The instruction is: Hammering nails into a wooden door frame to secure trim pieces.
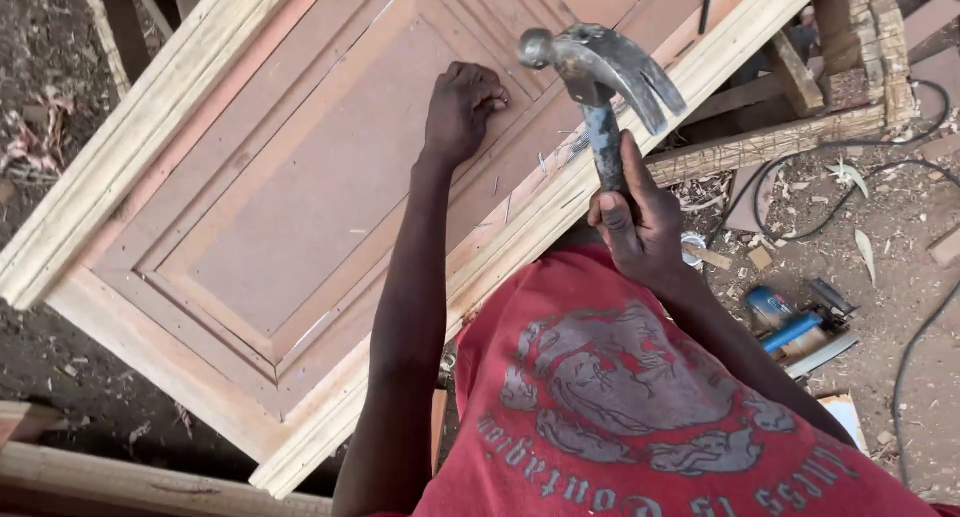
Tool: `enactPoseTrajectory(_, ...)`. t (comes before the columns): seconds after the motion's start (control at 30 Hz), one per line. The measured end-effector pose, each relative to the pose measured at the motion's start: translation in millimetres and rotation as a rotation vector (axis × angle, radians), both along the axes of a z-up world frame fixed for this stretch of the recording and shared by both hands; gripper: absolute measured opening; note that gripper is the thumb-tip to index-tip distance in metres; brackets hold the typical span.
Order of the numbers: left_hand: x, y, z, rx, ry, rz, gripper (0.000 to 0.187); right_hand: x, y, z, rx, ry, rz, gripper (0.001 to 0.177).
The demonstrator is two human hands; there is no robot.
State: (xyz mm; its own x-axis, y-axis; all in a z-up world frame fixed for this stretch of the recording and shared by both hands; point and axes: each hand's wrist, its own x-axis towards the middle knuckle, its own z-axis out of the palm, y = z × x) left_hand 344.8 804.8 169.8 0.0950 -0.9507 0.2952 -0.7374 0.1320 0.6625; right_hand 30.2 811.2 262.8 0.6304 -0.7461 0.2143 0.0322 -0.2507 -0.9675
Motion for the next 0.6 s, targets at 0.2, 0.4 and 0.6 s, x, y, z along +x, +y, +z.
enactPoseTrajectory(0.2,-0.6,-0.3,-4.5,-0.007,-0.019,-0.021,0.017,9.0,-4.6,-42.7,-0.113,0.329,0.004,0.055)
enactPoseTrajectory(0.4,11.2,0.8,-10.3,-0.069,0.068,-0.011,0.032,4.7,-22.7,3.0,-0.047,0.281,-0.069,0.054)
enactPoseTrajectory(0.6,5.9,7.0,-0.8,-0.041,-0.215,0.304,0.057,16.3,-8.4,29.5,-0.305,-0.161,-0.445,0.052)
